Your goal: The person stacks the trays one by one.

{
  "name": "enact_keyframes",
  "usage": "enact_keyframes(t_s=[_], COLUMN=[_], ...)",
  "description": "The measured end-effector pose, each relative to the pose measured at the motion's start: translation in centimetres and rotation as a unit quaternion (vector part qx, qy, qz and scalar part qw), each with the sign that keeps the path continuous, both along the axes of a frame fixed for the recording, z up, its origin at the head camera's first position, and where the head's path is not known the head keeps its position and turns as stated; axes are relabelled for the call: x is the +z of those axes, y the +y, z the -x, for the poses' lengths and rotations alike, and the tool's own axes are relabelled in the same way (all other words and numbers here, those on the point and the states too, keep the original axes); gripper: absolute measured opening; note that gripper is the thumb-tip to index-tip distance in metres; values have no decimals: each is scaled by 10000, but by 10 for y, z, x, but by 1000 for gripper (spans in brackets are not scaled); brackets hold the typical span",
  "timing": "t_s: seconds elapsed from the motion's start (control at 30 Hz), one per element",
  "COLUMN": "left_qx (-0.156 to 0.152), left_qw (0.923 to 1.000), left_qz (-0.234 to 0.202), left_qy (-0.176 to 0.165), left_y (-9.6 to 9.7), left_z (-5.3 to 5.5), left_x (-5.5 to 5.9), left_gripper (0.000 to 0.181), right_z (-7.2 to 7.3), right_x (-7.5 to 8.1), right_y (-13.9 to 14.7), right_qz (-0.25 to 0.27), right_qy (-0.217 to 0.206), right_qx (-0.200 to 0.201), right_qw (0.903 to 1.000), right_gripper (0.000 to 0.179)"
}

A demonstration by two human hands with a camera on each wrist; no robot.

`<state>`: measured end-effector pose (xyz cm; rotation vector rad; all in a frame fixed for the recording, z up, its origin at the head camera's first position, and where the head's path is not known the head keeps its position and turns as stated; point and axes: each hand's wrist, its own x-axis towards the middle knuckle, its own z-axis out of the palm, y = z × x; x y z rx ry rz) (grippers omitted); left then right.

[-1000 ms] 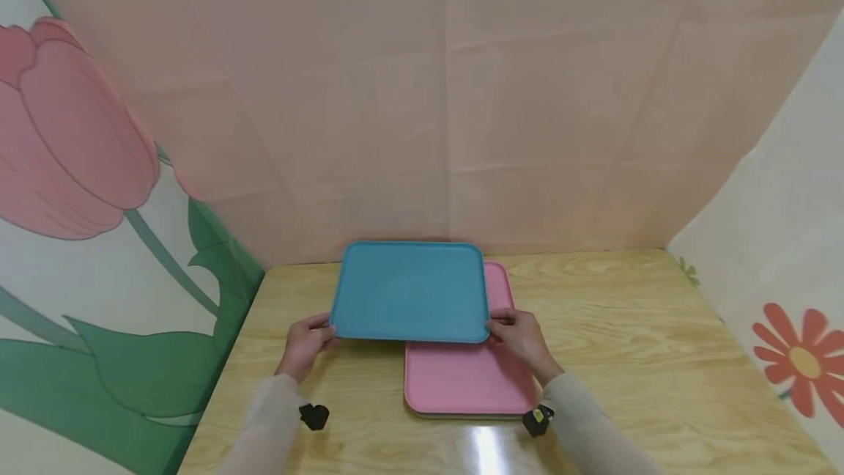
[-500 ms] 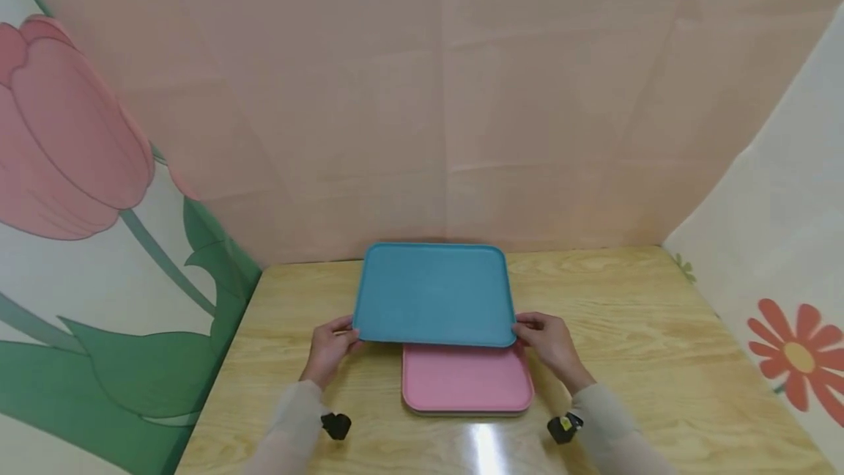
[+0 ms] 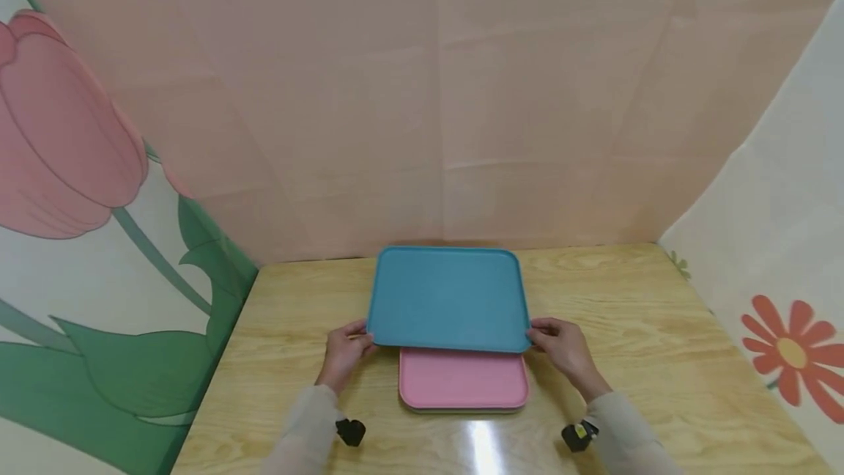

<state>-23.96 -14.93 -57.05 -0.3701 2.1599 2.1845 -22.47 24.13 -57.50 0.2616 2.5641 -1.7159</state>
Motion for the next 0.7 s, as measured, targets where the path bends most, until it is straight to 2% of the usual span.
enact_keyframes(t_s=[0.3, 0.47, 0.57, 0.7], left_qx=[-181, -233, -213, 66], left_qw=[9998, 9996, 9994, 9977], left_qz=[-55, -1, 168, 656], left_qy=[-95, -162, -203, -145], left_y=[8, 9, 10, 11], left_z=[-5, -7, -5, -3], left_x=[-6, -7, -4, 4], left_gripper=[38, 39, 42, 49], right_z=[-3, -1, 4, 22], right_x=[-6, -5, 0, 14], right_y=[7, 13, 19, 28], right_qz=[-90, -122, -90, -571], right_qy=[55, 28, -116, -77], right_qx=[-59, 156, 440, 662], right_qw=[9999, 9998, 9989, 9961], right_gripper=[31, 32, 32, 34])
